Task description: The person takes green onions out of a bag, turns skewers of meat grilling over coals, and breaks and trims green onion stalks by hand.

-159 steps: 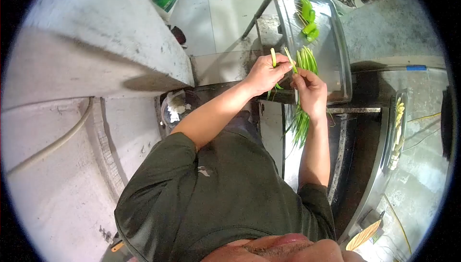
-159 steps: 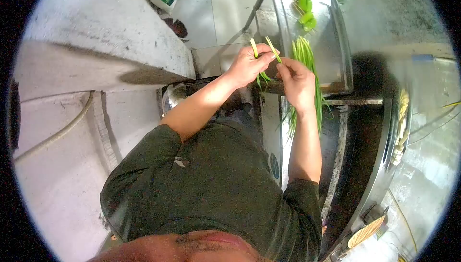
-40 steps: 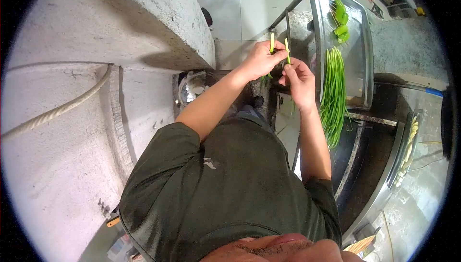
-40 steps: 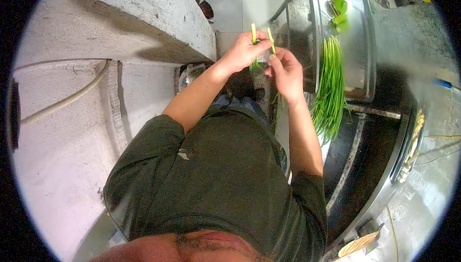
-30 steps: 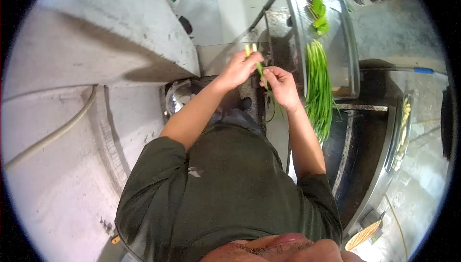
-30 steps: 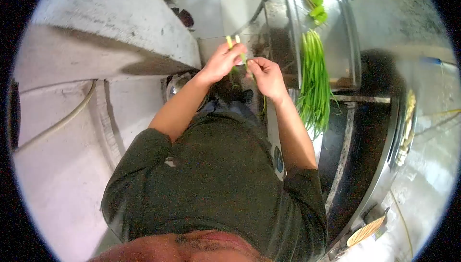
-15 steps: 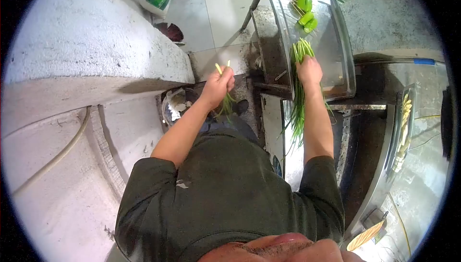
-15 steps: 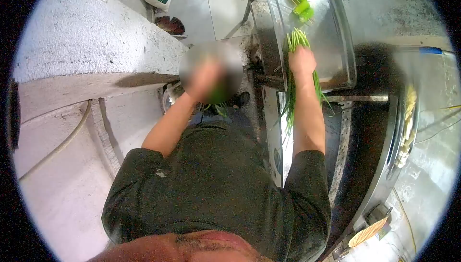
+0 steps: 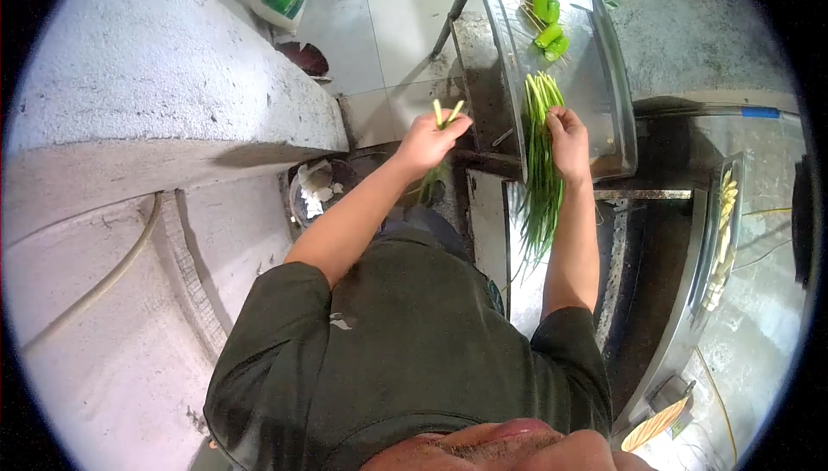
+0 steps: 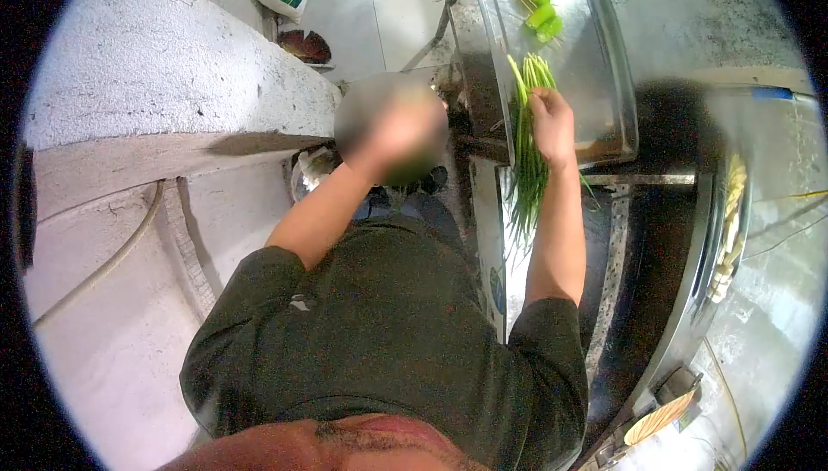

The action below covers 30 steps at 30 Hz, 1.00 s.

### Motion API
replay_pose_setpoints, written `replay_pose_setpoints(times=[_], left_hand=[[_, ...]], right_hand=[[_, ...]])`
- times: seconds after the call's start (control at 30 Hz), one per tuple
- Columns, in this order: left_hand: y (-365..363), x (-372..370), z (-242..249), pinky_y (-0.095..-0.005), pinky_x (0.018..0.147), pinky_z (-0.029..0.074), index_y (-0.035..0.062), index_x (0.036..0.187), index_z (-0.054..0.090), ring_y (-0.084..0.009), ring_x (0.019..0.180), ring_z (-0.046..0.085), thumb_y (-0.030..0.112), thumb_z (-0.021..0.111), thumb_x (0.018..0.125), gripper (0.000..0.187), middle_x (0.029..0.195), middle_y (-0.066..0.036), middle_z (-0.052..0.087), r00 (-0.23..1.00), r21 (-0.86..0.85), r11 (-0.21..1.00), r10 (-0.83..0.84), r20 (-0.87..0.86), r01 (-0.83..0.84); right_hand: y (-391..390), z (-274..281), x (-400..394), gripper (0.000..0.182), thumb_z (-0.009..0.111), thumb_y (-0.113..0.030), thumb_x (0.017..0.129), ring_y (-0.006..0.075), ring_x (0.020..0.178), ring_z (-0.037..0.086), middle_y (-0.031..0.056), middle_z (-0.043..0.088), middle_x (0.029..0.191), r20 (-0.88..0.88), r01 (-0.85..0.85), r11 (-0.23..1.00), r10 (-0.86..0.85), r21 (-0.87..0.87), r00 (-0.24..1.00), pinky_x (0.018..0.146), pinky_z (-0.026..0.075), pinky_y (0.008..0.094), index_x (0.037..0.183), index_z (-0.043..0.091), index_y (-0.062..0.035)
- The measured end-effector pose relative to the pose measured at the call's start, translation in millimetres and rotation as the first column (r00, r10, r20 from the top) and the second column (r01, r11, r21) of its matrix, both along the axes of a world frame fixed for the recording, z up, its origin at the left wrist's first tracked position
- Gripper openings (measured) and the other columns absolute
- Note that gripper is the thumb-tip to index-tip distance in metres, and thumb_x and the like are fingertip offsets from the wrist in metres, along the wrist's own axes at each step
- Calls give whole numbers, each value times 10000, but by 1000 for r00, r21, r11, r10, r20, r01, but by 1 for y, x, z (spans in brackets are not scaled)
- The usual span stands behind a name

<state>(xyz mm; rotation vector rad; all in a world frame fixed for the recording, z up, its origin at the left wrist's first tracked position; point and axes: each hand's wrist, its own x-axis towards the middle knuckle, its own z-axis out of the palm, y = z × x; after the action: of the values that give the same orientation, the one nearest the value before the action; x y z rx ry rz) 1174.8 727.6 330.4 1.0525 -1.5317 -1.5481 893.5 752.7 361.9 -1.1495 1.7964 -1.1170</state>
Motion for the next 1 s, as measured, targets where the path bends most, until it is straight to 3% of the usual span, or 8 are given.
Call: replay_pose_setpoints(times=[0.07,0.3,0.43,0.53,0.6,0.7,0.87,1.0], left_hand=[[-4,-20,31,-247,567,405,27,1076,657,-69,604,470,278,624,921,297,700,19,555,999,46,999,-4,33,2],[3,-31,64,-234,646,467,-1,1093,619,-77,711,561,133,554,965,197,823,-16,619,851,198,952,-101,-515,233],[10,22,65,-244,657,487,-12,974,630,-85,733,576,117,548,966,153,809,-25,622,939,170,980,-41,-341,105],[25,67,72,-310,649,487,-14,955,631,-181,711,608,143,564,946,171,780,-102,638,994,49,995,87,-64,-84],[35,97,71,-347,655,483,-9,958,622,-250,706,616,179,572,936,197,781,-156,637,969,-152,976,181,170,-156],[53,133,44,-376,642,462,-2,896,602,-311,681,589,191,569,893,196,764,-192,614,943,-149,946,306,131,-287],[79,208,77,-383,625,457,-1,857,651,-226,623,569,287,607,832,292,678,-161,623,745,233,714,581,328,-660],[100,296,-10,-389,654,485,10,856,701,-298,680,649,344,672,820,338,723,-188,671,535,72,561,731,424,-825]], right_hand=[[11,29,20,162,540,-116,942,91,614,541,35,598,784,283,-51,997,34,54,959,554,426,221,1043,591,1],[22,93,101,182,509,-166,958,116,584,520,41,588,775,742,-280,948,78,151,666,500,400,221,1039,573,-15],[25,73,147,227,525,-197,960,103,699,573,40,639,864,610,-231,961,92,153,787,628,457,236,1058,591,-4],[34,67,185,228,574,-186,941,70,764,567,32,650,839,206,-450,889,425,90,881,691,458,229,985,625,32],[36,55,209,211,592,-196,922,191,746,620,103,661,815,-25,-445,887,450,122,892,699,481,304,965,648,3],[43,54,250,189,605,-202,900,380,802,616,196,639,870,-355,-505,861,490,56,796,730,490,391,970,657,-35],[43,39,282,184,593,-201,903,364,768,611,189,637,850,-291,-606,774,631,182,719,704,491,387,942,647,-30],[38,23,292,214,552,-196,935,207,598,535,103,582,696,-32,-640,706,679,303,733,592,454,318,935,639,0]])
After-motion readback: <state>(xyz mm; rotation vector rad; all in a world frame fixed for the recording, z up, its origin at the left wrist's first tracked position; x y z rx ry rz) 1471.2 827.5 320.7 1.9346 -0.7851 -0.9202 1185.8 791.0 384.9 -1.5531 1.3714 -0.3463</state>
